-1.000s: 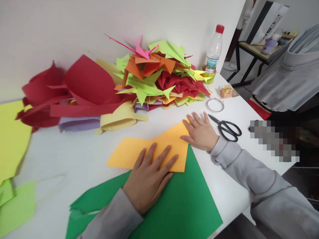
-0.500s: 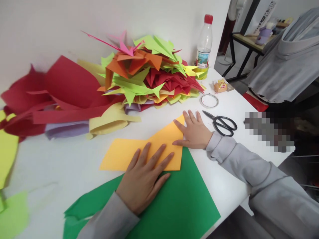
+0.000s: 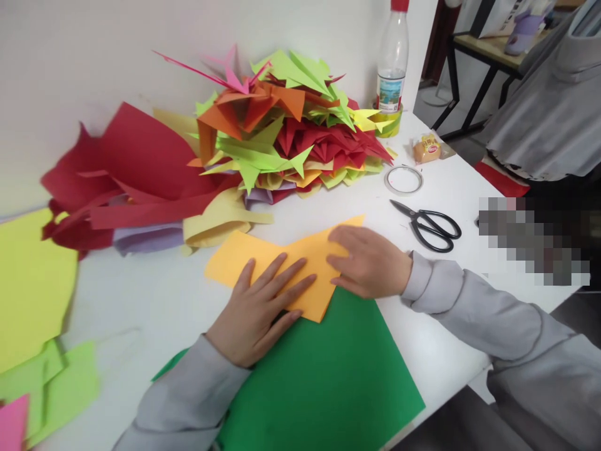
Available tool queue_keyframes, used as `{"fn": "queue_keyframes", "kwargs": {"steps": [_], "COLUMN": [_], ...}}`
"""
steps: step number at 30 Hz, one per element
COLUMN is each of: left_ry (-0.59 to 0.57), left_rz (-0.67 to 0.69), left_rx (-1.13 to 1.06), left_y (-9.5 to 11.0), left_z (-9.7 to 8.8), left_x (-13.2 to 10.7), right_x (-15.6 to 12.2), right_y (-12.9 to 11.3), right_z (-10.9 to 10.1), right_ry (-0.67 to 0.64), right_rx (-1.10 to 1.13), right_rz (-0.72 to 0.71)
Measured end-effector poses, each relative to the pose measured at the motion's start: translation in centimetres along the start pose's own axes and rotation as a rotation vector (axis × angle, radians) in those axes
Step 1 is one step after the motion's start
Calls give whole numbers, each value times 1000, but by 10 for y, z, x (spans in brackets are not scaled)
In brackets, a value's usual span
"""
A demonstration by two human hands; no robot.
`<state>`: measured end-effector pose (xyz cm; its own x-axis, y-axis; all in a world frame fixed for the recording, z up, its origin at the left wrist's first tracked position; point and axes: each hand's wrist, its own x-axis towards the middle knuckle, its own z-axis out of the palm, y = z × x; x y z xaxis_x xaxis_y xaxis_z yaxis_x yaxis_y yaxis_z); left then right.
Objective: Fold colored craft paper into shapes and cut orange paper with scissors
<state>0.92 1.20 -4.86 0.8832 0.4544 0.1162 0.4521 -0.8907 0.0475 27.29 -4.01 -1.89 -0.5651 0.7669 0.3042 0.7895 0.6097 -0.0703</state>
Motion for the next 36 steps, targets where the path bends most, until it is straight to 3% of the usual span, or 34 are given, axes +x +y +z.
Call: {"fn": "queue_keyframes", "kwargs": {"steps": [2, 5, 15, 26, 36], "left_ry": [-20, -36, -42, -42, -16], "left_rz": [6, 40, 34, 5, -54], "left_rx": [-8, -15, -28, 1, 59], "left_y": [-2, -6, -8, -4, 17], "left_z": [2, 5, 8, 6, 0], "left_x": [-1, -2, -3, 0, 8], "right_x": [-4, -11, -13, -11, -11], "right_y": [-6, -16, -24, -26, -27], "right_z": [-1, 1, 15, 10, 11], "right_ry": [-58, -96, -55, -66, -83], "right_rx": [91, 150, 93, 47, 40], "right_rz": [-212, -317, -335, -376, -376]}}
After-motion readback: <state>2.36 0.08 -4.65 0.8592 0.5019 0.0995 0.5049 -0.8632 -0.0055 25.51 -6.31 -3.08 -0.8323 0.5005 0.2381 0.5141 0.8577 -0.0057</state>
